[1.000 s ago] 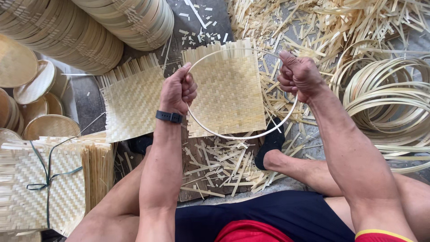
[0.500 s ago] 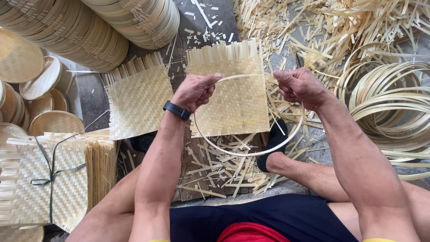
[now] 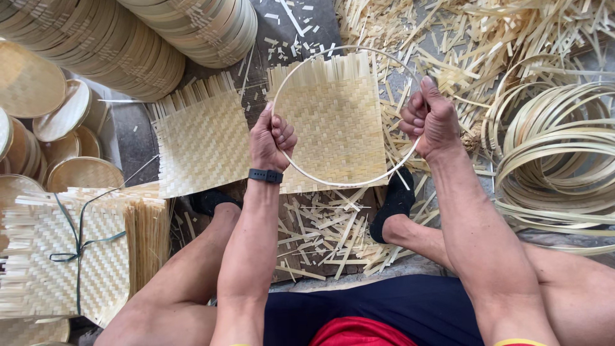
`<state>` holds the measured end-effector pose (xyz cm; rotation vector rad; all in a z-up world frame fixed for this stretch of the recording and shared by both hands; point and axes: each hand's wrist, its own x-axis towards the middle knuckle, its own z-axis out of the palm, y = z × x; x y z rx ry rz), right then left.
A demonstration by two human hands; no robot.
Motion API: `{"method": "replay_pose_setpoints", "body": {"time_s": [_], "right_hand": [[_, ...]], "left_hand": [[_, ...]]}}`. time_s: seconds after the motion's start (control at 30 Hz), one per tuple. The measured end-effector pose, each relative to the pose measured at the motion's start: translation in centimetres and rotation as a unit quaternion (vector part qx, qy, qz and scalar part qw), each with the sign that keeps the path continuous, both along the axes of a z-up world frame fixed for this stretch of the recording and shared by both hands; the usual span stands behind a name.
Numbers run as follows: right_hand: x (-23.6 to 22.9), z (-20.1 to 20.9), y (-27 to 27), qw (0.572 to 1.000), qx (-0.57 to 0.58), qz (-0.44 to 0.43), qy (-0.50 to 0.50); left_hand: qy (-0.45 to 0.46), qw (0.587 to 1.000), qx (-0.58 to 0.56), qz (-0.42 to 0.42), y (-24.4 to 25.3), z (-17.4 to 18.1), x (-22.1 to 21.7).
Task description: The person constructs bamboo trays by weaving strips onto circular frames, trimming excess material with shears, and assembling the components by hand.
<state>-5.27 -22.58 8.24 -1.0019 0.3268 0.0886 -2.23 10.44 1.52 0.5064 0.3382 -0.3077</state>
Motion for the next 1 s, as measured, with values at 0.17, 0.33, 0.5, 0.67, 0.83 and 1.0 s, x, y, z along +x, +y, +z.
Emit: {"method": "replay_pose_setpoints", "body": {"time_s": [0.17, 0.33, 0.5, 0.67, 0.83, 1.0], "right_hand": [[-0.2, -1.0, -0.3, 0.999, 0.034, 0.018, -0.006], [-0.2, -0.9, 0.0, 0.999, 0.026, -0.034, -0.011], [-0.2, -1.4, 0.4, 0.996, -0.081, 0.003, -0.024], [-0.2, -1.9, 0.4, 0.998, -0.051, 0.023, -0.007], [0.0, -3.6, 0.7, 0.997, -0.064, 0.032, 0.003], [1.1, -6.7, 0.8, 0.978, -0.205, 0.018, 0.026]], "left_hand": [[-0.009, 0.999, -0.026, -0.028, -0.1, 1.7, 0.2], [0.028, 0.999, 0.023, 0.015, -1.3, 2.6, -2.2], [0.009, 0.992, -0.115, 0.053, -1.0, -1.2, -2.0], [0.034, 0.987, -0.141, 0.064, -0.2, -2.4, -1.7], [0.051, 0.992, -0.089, 0.077, 0.0, -1.6, -1.7], [0.045, 0.975, 0.176, 0.127, 0.0, -4.7, -1.8]]}}
